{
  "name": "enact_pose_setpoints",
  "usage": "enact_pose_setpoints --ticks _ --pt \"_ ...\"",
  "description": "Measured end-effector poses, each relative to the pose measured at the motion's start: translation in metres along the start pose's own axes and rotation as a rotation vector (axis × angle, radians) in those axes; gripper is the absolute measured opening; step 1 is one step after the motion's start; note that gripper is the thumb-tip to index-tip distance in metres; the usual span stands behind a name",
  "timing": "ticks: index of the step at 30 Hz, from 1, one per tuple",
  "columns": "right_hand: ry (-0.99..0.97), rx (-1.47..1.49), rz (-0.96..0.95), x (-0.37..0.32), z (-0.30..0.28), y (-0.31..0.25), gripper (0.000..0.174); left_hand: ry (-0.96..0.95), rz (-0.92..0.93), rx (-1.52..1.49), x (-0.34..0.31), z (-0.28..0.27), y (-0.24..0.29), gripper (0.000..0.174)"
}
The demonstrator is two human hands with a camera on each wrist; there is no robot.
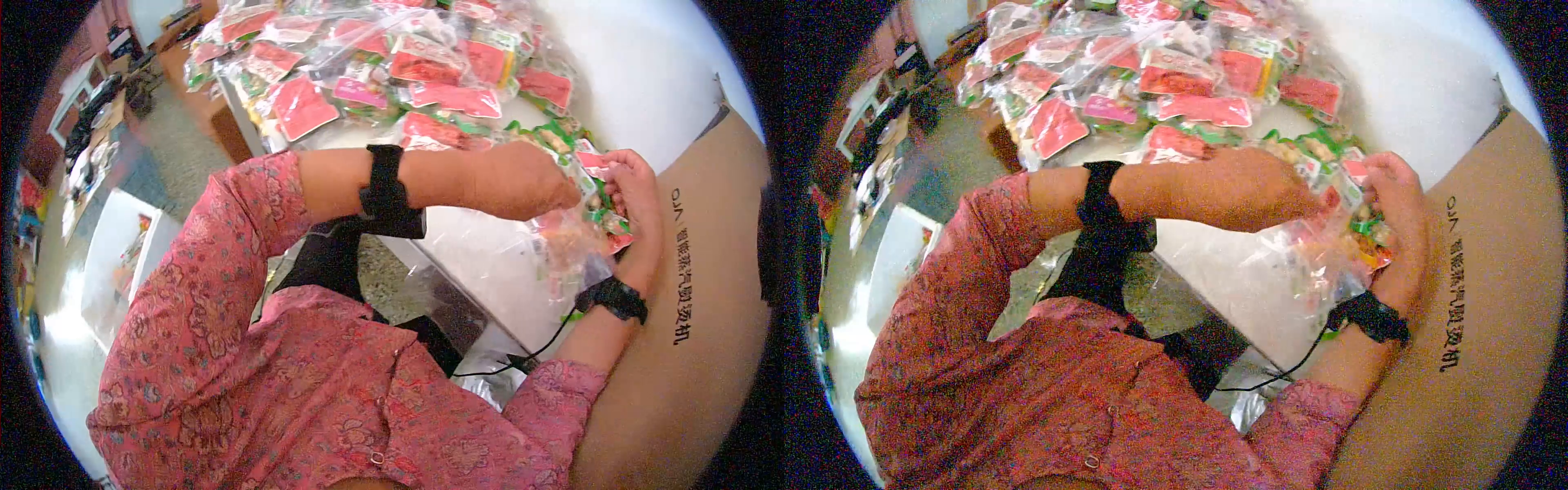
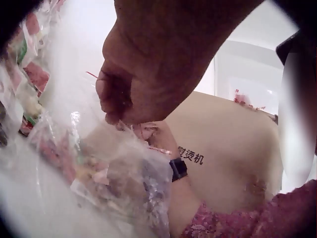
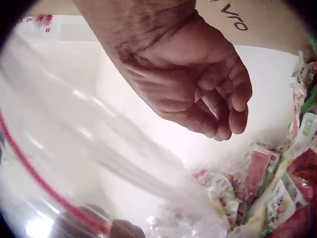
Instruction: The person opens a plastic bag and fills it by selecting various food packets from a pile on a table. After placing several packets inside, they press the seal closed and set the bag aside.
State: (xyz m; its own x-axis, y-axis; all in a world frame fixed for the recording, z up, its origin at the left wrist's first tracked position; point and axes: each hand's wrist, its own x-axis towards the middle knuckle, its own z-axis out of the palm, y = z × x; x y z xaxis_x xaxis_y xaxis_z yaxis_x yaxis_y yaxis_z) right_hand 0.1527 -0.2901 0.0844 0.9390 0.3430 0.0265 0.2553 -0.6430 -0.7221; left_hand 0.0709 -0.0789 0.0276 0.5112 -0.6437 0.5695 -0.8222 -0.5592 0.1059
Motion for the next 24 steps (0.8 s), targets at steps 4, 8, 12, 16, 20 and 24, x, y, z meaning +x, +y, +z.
enact_pose_setpoints --ticks 4,8,12,16,20,24 --pt "0.177 -0.159 -0.042 0.021 0.013 0.033 0.016 -0.170 -0.057 -0.036 0.016 0.038 -0.011 0.011" --pt "0.173 -0.364 -0.144 0.046 0.017 0.084 0.023 -0.091 -0.057 -0.279 0.010 0.086 -0.020 0.016" --pt "0.081 -0.325 -0.166 0.042 0.027 0.105 0.028 -0.076 -0.093 -0.403 0.011 0.109 -0.020 0.020" --pt "0.040 -0.281 -0.195 0.041 0.035 0.109 0.027 -0.064 -0.112 -0.521 0.017 0.116 -0.027 0.020" --pt "0.025 -0.265 -0.043 0.043 0.033 0.118 0.025 -0.058 -0.129 -0.587 0.016 0.123 -0.032 0.018" --pt "0.089 -0.301 -0.120 0.052 0.033 0.106 0.022 0.029 -0.137 -0.677 0.012 0.121 -0.029 0.018"
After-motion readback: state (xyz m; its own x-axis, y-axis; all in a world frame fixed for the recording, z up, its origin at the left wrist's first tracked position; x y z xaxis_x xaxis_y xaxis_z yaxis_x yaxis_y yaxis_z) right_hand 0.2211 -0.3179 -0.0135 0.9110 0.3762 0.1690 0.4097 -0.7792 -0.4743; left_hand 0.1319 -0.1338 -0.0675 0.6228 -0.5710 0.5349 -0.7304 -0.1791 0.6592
